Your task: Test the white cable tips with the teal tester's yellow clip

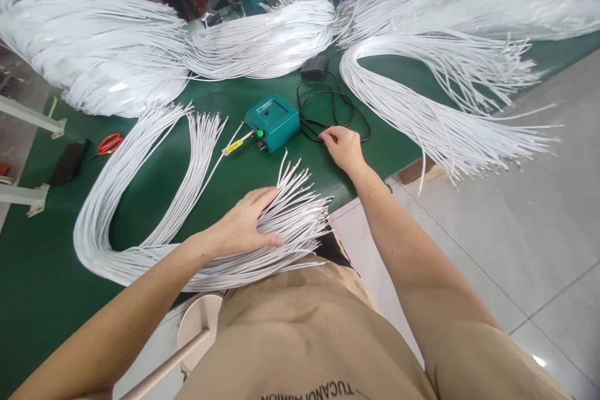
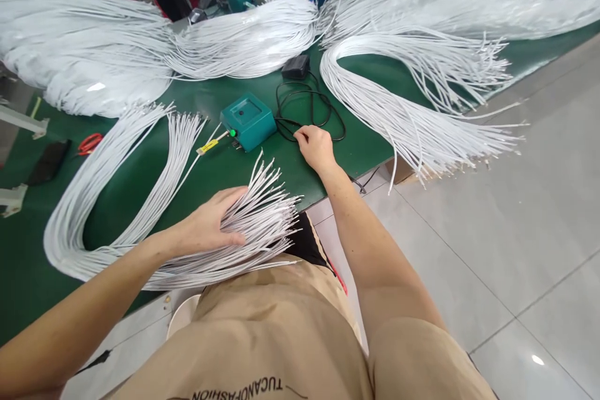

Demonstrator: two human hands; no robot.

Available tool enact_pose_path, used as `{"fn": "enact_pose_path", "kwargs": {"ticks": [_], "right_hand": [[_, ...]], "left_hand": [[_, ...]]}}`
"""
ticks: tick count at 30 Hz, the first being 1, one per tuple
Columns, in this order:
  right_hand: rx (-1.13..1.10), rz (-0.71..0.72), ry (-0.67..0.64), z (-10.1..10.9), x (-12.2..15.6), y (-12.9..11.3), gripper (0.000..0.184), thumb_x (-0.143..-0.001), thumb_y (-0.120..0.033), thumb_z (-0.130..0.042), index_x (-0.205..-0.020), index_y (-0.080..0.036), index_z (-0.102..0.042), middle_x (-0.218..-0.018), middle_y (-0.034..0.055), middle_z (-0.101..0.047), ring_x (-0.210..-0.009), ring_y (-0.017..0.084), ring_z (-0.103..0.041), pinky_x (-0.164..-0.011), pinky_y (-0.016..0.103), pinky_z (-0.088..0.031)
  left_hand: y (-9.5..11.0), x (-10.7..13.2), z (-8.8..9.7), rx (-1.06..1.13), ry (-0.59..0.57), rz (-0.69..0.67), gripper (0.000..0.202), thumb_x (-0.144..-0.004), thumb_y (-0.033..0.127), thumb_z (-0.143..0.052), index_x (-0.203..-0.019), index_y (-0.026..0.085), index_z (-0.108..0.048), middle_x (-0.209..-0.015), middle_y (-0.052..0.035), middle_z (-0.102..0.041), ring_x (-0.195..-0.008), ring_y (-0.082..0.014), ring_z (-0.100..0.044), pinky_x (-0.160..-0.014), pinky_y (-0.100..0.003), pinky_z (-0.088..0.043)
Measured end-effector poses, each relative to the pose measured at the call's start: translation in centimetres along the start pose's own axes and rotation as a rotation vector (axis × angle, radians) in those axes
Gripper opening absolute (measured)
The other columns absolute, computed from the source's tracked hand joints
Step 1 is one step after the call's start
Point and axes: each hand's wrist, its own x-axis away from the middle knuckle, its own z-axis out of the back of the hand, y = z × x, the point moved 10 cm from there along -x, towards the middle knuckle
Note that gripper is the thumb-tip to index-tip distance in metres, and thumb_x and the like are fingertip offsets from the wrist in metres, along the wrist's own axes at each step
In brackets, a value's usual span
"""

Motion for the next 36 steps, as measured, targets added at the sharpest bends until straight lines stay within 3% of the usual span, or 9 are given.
{"fn": "enact_pose_path", "kwargs": {"ticks": [6, 15, 22, 25, 28, 30, 32, 34, 36], "right_hand": [[-0.005, -0.011, -0.007, 0.1, 0.0, 0.0, 0.020, -0.085, -0.028, -0.054, -0.080, -0.019, -0.072, -0.076, 0.0041, -0.070, -0.072, 0.019, -0.061, -0.072, 0.031, -0.044], [-0.017, -0.003, 0.000, 0.2, 0.0, -0.2, 0.021, -0.086, -0.026, -0.054, -0.079, -0.019, -0.072, -0.079, 0.0044, -0.071, -0.072, 0.018, -0.062, -0.073, 0.029, -0.045], [0.029, -0.010, -0.017, 0.1, 0.0, -0.2, 0.022, -0.085, -0.029, -0.053, -0.079, -0.020, -0.072, -0.078, 0.0046, -0.071, -0.070, 0.019, -0.061, -0.071, 0.031, -0.045], [0.050, 0.010, -0.014, 0.3, -0.1, -0.5, 0.023, -0.085, -0.031, -0.052, -0.078, -0.020, -0.072, -0.081, 0.0061, -0.072, -0.072, 0.020, -0.062, -0.072, 0.032, -0.045], [0.060, 0.013, -0.011, 0.4, -0.3, -0.5, 0.025, -0.085, -0.034, -0.052, -0.079, -0.021, -0.072, -0.079, 0.0067, -0.072, -0.071, 0.021, -0.063, -0.073, 0.034, -0.045], [0.064, 0.006, -0.018, 0.3, -0.5, -0.3, 0.025, -0.085, -0.036, -0.052, -0.078, -0.021, -0.071, -0.076, 0.0068, -0.071, -0.069, 0.021, -0.062, -0.070, 0.034, -0.046], [0.072, 0.003, -0.019, 0.3, -0.7, -0.2, 0.025, -0.084, -0.037, -0.052, -0.077, -0.021, -0.071, -0.075, 0.0069, -0.071, -0.067, 0.021, -0.062, -0.068, 0.035, -0.045], [0.083, 0.008, -0.019, 0.3, -0.8, -0.1, 0.025, -0.083, -0.038, -0.053, -0.077, -0.021, -0.071, -0.074, 0.0067, -0.070, -0.066, 0.021, -0.061, -0.067, 0.035, -0.045], [0.090, 0.020, -0.017, 0.3, -0.8, -0.1, 0.026, -0.084, -0.039, -0.053, -0.077, -0.021, -0.071, -0.073, 0.0065, -0.069, -0.066, 0.022, -0.061, -0.067, 0.035, -0.045]], "left_hand": [[1.6, 1.5, -3.6, -0.120, -0.079, -0.130, 0.135, -0.053, 0.071, -0.072, -0.153, 0.018, 0.001, -0.159, -0.0180, -0.015, -0.145, -0.0356, -0.019, -0.116, -0.050, -0.022], [-0.6, 3.3, -3.8, -0.187, -0.074, -0.064, 0.133, -0.057, 0.054, -0.078, -0.152, 0.025, 0.010, -0.160, -0.0138, -0.015, -0.143, -0.0345, -0.025, -0.113, -0.049, -0.026], [-1.0, 3.8, -3.7, -0.159, -0.019, -0.051, 0.107, -0.066, 0.035, -0.071, -0.152, 0.026, -0.008, -0.153, -0.0112, -0.034, -0.129, -0.0342, -0.038, -0.102, -0.050, -0.037], [0.4, 4.3, -3.6, -0.088, -0.057, -0.133, 0.097, -0.066, 0.031, -0.070, -0.150, 0.026, -0.021, -0.149, -0.0108, -0.040, -0.123, -0.0329, -0.043, -0.099, -0.049, -0.040], [1.5, 4.9, -2.3, 0.075, -0.131, -0.272, 0.085, -0.071, 0.039, -0.070, -0.146, 0.027, -0.032, -0.146, -0.0086, -0.045, -0.123, -0.0292, -0.046, -0.104, -0.044, -0.039], [-0.3, 4.6, 0.0, 0.162, -0.091, -0.249, 0.068, -0.079, 0.045, -0.063, -0.141, 0.028, -0.042, -0.140, -0.0065, -0.052, -0.124, -0.0253, -0.050, -0.107, -0.040, -0.038], [-5.6, 4.0, 4.1, 0.138, 0.143, -0.002, 0.057, -0.085, 0.051, -0.053, -0.135, 0.023, -0.049, -0.137, -0.0089, -0.055, -0.125, -0.0248, -0.050, -0.108, -0.040, -0.037], [-11.8, 4.6, 7.6, -0.025, 0.364, 0.319, 0.075, -0.080, 0.059, -0.055, -0.140, 0.016, -0.042, -0.145, -0.0159, -0.044, -0.135, -0.0317, -0.038, -0.111, -0.047, -0.031], [-16.2, 4.8, 8.2, -0.143, 0.333, 0.510, 0.099, -0.069, 0.064, -0.062, -0.146, 0.010, -0.029, -0.151, -0.0224, -0.031, -0.138, -0.0406, -0.030, -0.107, -0.054, -0.032]]}}
